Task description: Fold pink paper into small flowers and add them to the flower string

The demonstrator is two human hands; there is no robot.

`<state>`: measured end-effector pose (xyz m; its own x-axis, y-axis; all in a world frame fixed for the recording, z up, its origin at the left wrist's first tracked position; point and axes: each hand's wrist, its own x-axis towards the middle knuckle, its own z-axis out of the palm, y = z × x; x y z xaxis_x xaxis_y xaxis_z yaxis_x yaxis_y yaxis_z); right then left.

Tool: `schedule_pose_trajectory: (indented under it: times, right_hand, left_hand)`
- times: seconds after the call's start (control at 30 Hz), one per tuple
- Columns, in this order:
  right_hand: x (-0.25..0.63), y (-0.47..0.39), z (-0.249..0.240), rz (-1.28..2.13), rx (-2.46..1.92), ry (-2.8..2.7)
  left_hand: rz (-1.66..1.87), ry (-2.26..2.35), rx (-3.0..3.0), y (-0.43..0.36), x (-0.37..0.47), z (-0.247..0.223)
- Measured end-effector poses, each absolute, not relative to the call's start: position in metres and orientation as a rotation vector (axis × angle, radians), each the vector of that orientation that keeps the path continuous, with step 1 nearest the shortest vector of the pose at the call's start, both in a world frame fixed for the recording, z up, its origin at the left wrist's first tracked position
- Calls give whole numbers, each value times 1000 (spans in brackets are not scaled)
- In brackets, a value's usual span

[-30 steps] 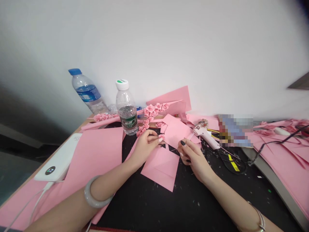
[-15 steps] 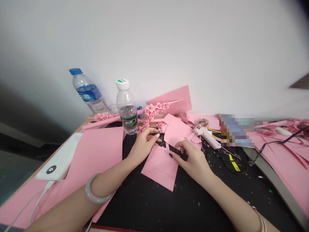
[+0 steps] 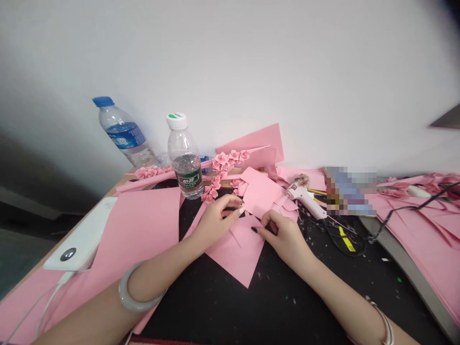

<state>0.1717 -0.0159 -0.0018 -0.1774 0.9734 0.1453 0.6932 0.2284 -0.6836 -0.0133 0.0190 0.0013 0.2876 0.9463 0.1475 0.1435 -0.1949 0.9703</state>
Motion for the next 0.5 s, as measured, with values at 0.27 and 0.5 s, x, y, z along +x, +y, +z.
schedule_pose_trajectory:
  times: [0.27,0.5]
  right_hand:
    - [171,-14,2,949,-1387,-1547]
    - [170,-11,7,1114,-1243,-1329]
  left_hand:
    - [953,892,1429,22,-11,-5]
    - [860,691,1139,18,-9,1]
